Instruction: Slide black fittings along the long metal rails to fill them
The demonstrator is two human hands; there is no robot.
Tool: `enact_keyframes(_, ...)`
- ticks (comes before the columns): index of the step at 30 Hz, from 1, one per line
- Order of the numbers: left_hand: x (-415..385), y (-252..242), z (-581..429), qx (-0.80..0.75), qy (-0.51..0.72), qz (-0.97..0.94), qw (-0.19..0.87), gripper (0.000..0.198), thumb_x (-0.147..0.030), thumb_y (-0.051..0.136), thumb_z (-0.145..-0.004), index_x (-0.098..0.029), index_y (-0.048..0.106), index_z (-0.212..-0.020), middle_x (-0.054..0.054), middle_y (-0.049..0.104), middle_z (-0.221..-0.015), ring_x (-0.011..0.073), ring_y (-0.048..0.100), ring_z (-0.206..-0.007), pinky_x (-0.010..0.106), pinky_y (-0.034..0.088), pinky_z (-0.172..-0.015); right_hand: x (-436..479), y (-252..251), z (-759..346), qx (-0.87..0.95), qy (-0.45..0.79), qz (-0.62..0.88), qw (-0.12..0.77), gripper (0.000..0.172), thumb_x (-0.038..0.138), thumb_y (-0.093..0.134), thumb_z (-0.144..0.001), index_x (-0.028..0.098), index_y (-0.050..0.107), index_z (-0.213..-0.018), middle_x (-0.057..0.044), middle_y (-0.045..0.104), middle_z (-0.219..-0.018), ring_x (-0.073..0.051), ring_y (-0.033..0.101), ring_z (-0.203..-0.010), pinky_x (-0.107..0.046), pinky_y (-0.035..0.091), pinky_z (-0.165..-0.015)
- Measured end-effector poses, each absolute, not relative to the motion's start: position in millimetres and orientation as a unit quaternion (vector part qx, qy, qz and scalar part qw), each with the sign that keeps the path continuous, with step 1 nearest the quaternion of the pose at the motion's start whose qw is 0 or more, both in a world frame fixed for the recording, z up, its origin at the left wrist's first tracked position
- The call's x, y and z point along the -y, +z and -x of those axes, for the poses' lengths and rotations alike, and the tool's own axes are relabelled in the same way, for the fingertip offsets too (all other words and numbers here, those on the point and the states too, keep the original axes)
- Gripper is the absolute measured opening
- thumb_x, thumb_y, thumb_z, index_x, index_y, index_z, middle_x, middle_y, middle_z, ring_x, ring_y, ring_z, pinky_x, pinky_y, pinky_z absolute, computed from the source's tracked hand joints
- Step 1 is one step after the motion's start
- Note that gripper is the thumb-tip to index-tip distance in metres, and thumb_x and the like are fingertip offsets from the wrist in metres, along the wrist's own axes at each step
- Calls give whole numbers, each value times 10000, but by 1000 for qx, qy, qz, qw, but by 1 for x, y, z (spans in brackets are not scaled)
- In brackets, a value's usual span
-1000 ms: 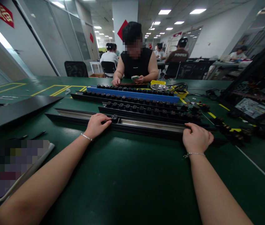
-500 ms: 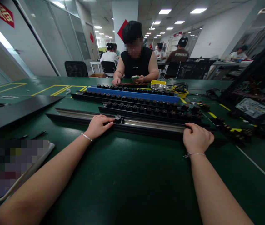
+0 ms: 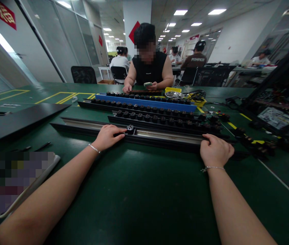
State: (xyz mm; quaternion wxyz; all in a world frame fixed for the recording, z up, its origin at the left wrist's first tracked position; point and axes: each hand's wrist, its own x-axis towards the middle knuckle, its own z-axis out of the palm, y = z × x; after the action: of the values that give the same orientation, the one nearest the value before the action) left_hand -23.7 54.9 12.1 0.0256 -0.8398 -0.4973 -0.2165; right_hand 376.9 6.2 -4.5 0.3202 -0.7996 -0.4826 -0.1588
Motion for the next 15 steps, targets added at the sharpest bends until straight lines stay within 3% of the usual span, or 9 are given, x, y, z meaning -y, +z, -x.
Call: enact_keyframes(15, -52, 14, 19, 473, -180, 861, 51, 328, -422, 454, -865, -348, 563, -1165, -8, 673, -1014, 182, 565, -966, 370, 309, -898, -6, -2, -353, 542, -180, 750, 334, 348, 279, 364, -777, 189, 656, -942, -73, 653, -1039, -239, 498, -1074, -419, 297, -936)
